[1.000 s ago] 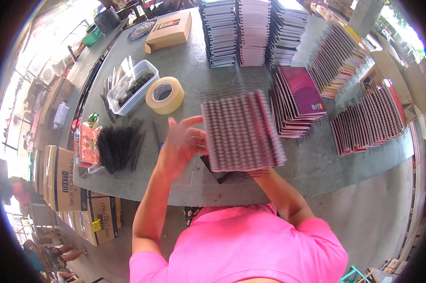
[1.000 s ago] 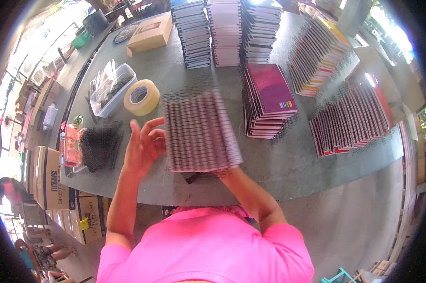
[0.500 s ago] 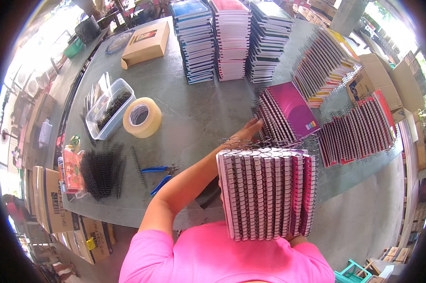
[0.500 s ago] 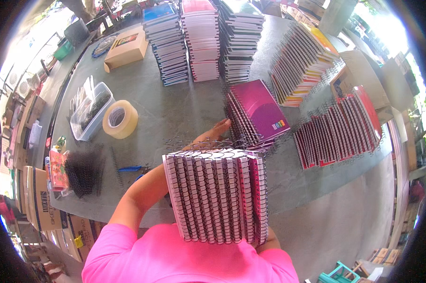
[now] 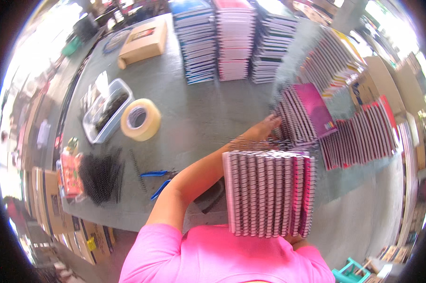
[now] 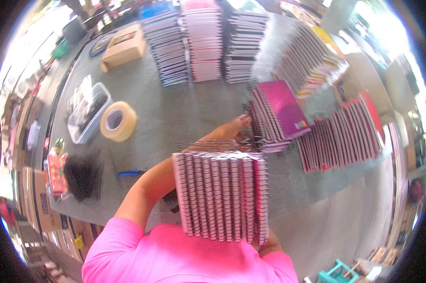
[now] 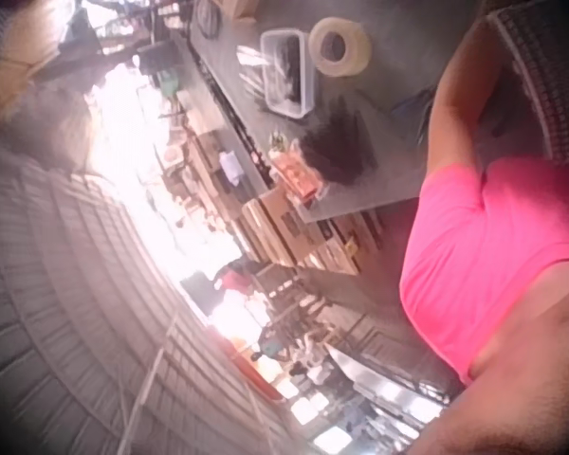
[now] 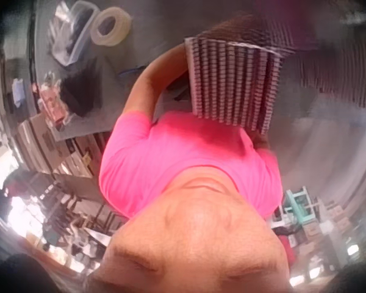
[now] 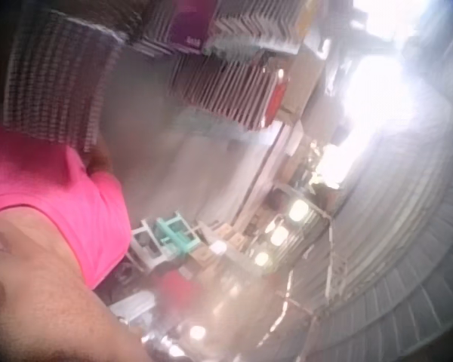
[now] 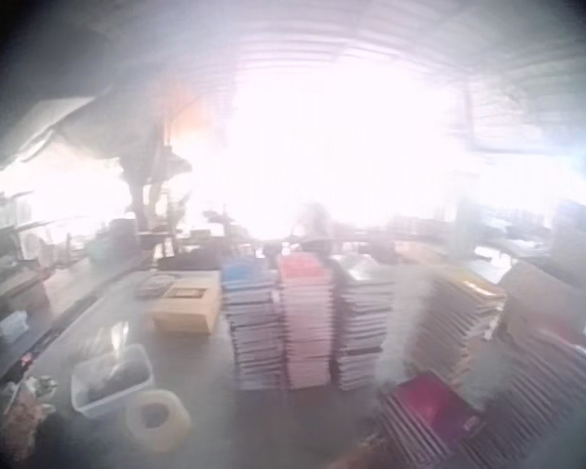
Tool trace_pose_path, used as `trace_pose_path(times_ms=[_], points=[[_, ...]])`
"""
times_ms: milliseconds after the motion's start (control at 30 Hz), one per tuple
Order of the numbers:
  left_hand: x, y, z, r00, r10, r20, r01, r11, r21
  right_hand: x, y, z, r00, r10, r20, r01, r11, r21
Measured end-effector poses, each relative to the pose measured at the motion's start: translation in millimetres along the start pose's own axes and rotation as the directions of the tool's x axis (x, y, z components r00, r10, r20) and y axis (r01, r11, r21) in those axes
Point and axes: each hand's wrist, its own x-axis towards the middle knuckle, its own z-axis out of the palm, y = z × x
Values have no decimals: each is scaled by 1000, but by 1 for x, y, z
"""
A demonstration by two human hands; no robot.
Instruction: The person gathers stacks of notebooks and uses blue-handled pliers to trim the metal binding coils on each notebook before placing them back into organized stacks on a work table.
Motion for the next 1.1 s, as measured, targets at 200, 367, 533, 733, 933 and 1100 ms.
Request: trace_pose_path(times_ms=[200, 367, 533, 733, 933, 1100], points=[[-136, 82, -122, 757, 535, -374, 26, 548, 836, 18, 3, 10, 998, 60, 30, -61, 998, 20], [-310, 64, -270, 519, 261, -814, 837, 38, 546, 55, 3, 16, 988, 126, 89, -130, 991, 41], [-369, 23, -284, 412, 241, -879, 867, 195, 460, 88, -3, 14, 987, 112, 117, -103, 991, -81], [-369, 98, -223, 638, 569, -518, 729, -230, 645, 75, -16, 20, 991, 112, 75, -101, 986, -135], [-366, 135, -148, 595, 574, -562, 676, 21, 737, 61, -24, 41, 986, 101, 130, -75, 978, -194], [-329, 121, -103, 801, 562, -205, 324, -119, 938, 47, -26, 42, 991, 67, 116, -43, 980, -195]])
